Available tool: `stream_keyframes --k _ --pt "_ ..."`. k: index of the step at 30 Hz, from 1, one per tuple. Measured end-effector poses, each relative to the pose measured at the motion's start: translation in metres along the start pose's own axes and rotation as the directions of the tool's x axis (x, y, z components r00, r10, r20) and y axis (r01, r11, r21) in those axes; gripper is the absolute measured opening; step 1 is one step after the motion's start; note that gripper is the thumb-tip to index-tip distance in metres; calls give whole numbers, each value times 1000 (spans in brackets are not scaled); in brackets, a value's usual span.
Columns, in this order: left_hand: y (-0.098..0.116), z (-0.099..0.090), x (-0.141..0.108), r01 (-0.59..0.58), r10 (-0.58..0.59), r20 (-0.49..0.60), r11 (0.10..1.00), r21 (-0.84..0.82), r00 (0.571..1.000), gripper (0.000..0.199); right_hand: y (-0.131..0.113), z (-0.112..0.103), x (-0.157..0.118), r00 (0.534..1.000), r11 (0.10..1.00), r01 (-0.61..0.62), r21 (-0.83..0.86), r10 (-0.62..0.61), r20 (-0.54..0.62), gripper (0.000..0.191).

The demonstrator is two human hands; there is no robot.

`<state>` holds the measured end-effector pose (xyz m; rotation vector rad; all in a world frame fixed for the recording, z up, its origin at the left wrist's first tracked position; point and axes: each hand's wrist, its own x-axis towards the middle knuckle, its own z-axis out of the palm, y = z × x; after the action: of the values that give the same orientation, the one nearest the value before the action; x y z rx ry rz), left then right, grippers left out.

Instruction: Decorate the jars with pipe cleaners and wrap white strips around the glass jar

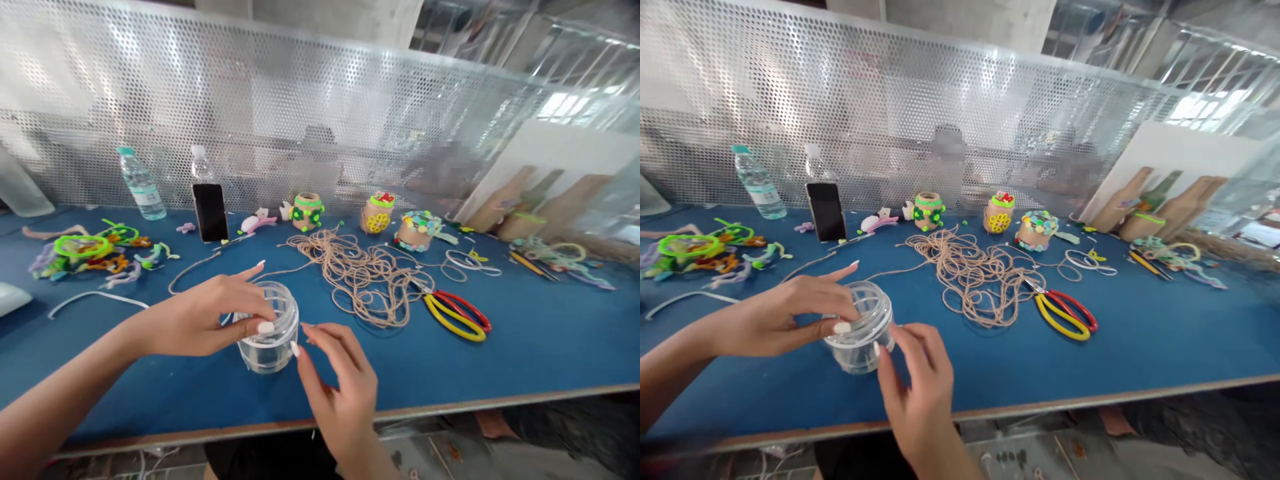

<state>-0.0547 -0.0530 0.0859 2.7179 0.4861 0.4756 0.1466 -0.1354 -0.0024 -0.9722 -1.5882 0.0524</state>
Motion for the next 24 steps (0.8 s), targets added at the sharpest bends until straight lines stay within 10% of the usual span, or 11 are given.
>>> stream_keyframes --k 14,24 --pt "9 5 8 -134 134 1 991 -8 991 22 -10 33 -17 943 887 -272 374 322 -79 13" --pt "-1 8 6 -128 128 -18 992 -15 992 23 -3 20 -1 916 799 -397 452 318 243 11"
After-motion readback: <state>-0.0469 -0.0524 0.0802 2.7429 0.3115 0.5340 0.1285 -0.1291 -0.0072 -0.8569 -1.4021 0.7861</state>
